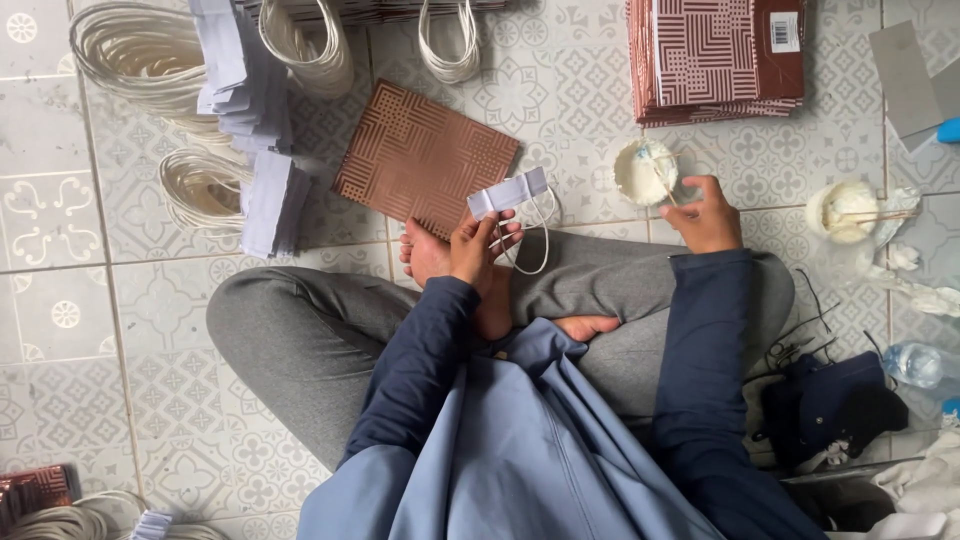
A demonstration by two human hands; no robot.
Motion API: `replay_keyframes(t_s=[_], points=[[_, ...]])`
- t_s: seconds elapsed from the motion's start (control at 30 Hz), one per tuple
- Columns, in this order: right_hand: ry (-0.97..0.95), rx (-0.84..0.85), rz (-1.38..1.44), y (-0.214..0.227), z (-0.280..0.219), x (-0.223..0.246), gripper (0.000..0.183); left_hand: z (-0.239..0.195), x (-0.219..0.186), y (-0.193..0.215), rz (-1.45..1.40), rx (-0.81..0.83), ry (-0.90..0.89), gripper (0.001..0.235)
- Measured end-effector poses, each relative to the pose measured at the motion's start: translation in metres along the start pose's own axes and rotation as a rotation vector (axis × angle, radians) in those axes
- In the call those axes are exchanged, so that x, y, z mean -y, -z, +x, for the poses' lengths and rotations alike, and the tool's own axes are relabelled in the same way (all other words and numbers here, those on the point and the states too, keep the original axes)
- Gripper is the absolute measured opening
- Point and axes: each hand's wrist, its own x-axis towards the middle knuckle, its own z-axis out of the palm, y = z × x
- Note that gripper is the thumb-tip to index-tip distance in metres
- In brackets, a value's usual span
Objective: The person sits on the floor and assembles gift bags by applying glue to white paper tabs and attaching them to the handles of patterned paper bags. The person repeatedly picks up a bag, applies adhesive, secures the handle, and stacks the finished bag.
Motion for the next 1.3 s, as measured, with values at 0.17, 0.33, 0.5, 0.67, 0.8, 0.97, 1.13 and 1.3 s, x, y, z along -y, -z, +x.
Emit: replay_keyframes(t_s=[0.17, 0.33, 0.5, 0.67, 0.8, 0.97, 1.13, 1.3], points=[[0.115, -0.106, 0.187, -0.004, 0.001, 0.024, 0.045, 0.005, 0.0, 0.003, 0.001, 0.016, -0.005, 0.015], [0.176, -0.3, 0.334, -0.022, 0.01, 0.03, 0.029, 0.004, 0.005, 0.004, 0.0, 0.044, -0.008, 0.015], [0.408, -0.655, 0.133, -0.018, 0.012, 0.044, 0.024, 0.001, 0.004, 0.003, 0.01, 0.068, 0.004, 0.017], [0.416, -0.624, 0.15, -0.018, 0.006, 0.05, 0.023, 0.003, 0.006, 0.004, 0.011, 0.074, 0.005, 0.018], [0.405, -0.554, 0.164, -0.021, 0.007, 0.052, 0.022, 0.002, 0.006, 0.003, 0.008, 0.08, 0.009, 0.018], [0.401, -0.524, 0.163, -0.026, 0.01, 0.05, 0.02, 0.003, 0.007, 0.005, 0.008, 0.081, 0.018, 0.019], [0.4, -0.544, 0.198, -0.019, 0.005, 0.055, 0.018, 0.006, 0.008, 0.005, 0.005, 0.08, 0.018, 0.02], [0.346, -0.485, 0.25, -0.025, 0.006, 0.05, 0.019, 0.009, 0.014, 0.009, -0.001, 0.087, 0.026, 0.021]])
